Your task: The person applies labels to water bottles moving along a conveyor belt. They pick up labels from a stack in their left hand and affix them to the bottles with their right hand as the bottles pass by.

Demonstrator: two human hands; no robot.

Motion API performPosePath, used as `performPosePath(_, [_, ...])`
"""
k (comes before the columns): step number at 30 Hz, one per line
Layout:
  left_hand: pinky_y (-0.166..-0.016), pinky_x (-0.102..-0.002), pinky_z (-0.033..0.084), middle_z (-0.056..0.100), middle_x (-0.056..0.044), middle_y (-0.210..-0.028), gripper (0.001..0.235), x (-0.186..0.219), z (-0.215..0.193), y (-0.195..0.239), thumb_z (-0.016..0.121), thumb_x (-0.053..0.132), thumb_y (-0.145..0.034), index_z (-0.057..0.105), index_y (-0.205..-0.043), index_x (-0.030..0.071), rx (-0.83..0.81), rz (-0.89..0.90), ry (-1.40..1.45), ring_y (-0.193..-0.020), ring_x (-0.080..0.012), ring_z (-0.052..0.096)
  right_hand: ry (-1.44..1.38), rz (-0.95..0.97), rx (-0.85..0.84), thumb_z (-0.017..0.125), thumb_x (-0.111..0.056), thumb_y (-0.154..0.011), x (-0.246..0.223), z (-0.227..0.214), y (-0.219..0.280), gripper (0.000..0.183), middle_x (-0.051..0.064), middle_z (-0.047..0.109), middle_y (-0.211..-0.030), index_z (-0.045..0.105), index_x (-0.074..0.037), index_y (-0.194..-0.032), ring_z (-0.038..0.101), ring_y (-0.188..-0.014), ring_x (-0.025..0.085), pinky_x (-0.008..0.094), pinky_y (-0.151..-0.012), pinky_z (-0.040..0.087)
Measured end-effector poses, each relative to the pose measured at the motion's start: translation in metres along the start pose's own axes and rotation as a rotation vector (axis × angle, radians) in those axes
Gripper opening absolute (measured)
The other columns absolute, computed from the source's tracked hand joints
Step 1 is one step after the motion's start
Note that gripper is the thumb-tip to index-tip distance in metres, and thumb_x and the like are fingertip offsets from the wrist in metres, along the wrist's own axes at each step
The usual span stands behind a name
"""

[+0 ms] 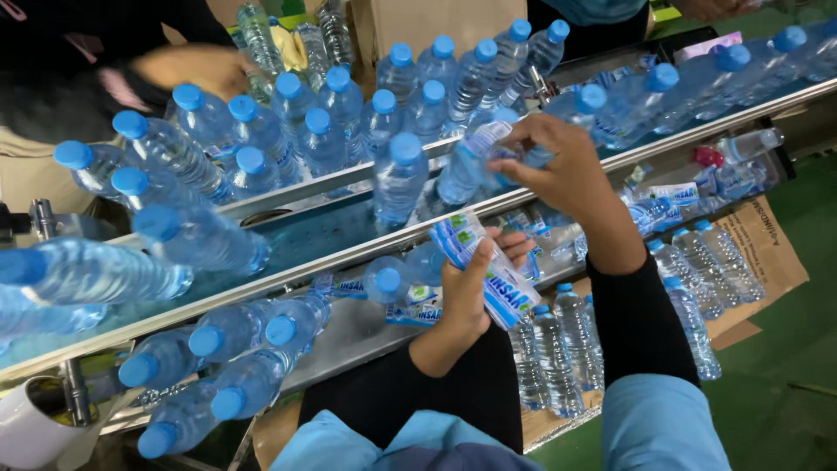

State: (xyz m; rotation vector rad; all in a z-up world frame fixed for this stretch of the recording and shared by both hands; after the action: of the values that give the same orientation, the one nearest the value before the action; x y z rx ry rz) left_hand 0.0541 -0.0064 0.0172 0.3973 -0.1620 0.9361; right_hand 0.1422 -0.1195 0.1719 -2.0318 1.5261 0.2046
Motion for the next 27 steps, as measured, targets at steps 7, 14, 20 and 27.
performPosePath(7, [-0.095,-0.048,0.06,0.069,-0.033,-0.118,0.054,-0.001,-0.004,-0.001,0.077,0.029,-0.088,0.055,-0.123,-0.005,0.01,0.008,0.017,-0.11,-0.0472,0.07,0.607,0.004,0.505,0.102,0.0,-0.086,0.039,-0.06,0.016,0.046,0.009,0.061,-0.101,0.061,-0.009,-0.103,0.056,-0.077,0.022,0.035,-0.068,0.044])
performPosePath(14, [-0.092,-0.045,0.061,0.073,-0.027,-0.114,0.042,-0.023,-0.001,-0.005,0.075,0.032,-0.093,0.062,-0.118,0.001,-0.042,0.0,-0.053,-0.106,-0.0424,0.073,0.232,-0.016,0.168,0.084,-0.014,-0.103,0.043,-0.046,0.011,0.014,0.013,0.074,-0.096,0.08,-0.001,-0.103,0.066,-0.072,0.02,0.033,-0.067,0.053])
performPosePath(20, [-0.081,-0.043,0.059,0.071,-0.023,-0.098,0.033,-0.039,-0.003,-0.013,0.07,0.022,-0.094,0.062,-0.116,-0.001,0.003,-0.094,-0.091,-0.088,-0.0371,0.073,0.315,-0.099,0.433,0.093,-0.005,-0.092,0.088,-0.041,0.023,0.029,0.018,0.056,-0.137,0.072,-0.006,-0.112,0.057,-0.125,0.038,0.055,-0.103,0.047])
performPosePath(27, [-0.106,-0.047,0.055,0.07,-0.026,-0.123,0.058,-0.044,0.006,-0.028,0.056,-0.007,-0.088,0.05,-0.147,-0.006,-0.072,-0.181,-0.121,-0.113,-0.0368,0.07,-0.048,0.352,0.407,0.088,-0.044,-0.091,0.128,-0.021,0.073,0.094,0.013,-0.006,-0.172,0.029,-0.015,-0.158,-0.003,-0.163,0.041,0.064,-0.139,0.011])
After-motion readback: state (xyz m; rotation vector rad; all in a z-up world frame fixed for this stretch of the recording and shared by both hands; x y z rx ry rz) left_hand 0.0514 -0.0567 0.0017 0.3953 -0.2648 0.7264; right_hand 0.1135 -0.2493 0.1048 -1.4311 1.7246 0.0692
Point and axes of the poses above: each hand's wrist, its own y-axis away from the middle knuckle, its own z-axis out of the palm, x = y × z, the point moved 8 cm from there along -y, towards the middle knuckle
